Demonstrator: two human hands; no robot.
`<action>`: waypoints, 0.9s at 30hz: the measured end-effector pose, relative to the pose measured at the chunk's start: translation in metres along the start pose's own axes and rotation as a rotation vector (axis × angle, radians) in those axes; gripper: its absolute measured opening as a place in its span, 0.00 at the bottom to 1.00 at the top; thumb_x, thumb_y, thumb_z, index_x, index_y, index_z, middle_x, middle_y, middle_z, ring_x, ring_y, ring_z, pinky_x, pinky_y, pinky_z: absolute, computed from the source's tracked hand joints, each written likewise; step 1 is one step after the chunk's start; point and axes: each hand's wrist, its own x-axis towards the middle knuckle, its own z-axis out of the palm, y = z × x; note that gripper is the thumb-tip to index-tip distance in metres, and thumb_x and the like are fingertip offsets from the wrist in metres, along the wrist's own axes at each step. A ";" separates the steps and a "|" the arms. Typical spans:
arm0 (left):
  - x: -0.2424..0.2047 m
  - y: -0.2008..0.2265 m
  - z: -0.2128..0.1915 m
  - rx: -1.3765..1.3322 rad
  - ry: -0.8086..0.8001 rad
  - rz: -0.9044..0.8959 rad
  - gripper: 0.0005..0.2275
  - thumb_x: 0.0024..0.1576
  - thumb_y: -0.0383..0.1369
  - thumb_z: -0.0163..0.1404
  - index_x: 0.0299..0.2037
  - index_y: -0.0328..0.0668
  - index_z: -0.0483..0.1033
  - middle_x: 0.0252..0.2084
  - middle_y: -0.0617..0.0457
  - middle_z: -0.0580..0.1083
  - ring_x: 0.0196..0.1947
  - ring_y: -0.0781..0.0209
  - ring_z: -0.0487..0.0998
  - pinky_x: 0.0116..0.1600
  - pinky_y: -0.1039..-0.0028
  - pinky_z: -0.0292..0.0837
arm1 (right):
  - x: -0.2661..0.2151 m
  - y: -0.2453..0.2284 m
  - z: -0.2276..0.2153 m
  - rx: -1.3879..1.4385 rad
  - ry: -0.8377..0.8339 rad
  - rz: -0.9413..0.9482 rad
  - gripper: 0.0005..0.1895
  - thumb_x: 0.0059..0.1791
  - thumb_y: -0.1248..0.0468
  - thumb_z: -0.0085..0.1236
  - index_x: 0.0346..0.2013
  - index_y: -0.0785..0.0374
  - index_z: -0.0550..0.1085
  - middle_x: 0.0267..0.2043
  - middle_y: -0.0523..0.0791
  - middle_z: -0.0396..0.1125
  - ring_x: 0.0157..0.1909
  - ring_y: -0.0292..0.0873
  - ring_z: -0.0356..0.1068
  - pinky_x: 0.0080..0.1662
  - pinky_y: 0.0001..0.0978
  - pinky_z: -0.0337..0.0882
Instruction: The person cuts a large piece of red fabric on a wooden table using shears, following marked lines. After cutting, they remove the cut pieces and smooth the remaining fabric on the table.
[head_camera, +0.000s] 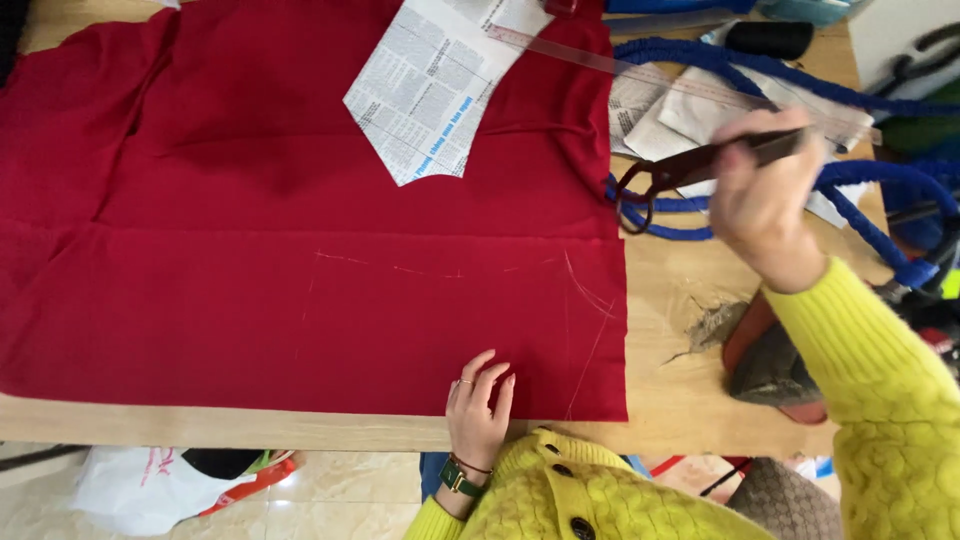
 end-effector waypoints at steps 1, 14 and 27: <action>0.002 0.003 -0.004 -0.010 -0.012 0.009 0.07 0.60 0.37 0.54 0.44 0.49 0.81 0.57 0.57 0.76 0.40 0.60 0.82 0.46 0.64 0.75 | 0.017 -0.030 -0.016 -0.016 -0.002 0.008 0.17 0.66 0.68 0.32 0.46 0.78 0.69 0.40 0.58 0.67 0.31 0.50 0.62 0.38 0.40 0.61; 0.065 0.062 -0.049 -0.860 -0.656 -0.073 0.24 0.57 0.37 0.55 0.63 0.42 0.67 0.54 0.45 0.72 0.58 0.50 0.72 0.64 0.60 0.67 | -0.015 -0.148 0.014 0.392 0.120 0.855 0.18 0.65 0.52 0.31 0.43 0.59 0.66 0.37 0.44 0.64 0.39 0.38 0.64 0.45 0.29 0.66; 0.018 -0.021 -0.066 -1.145 -0.798 -0.404 0.06 0.61 0.33 0.48 0.41 0.47 0.61 0.39 0.57 0.60 0.41 0.66 0.61 0.51 0.77 0.59 | -0.111 -0.372 0.051 0.837 -0.243 1.289 0.39 0.50 0.76 0.45 0.77 0.59 0.54 0.60 0.48 0.69 0.55 0.41 0.69 0.61 0.42 0.69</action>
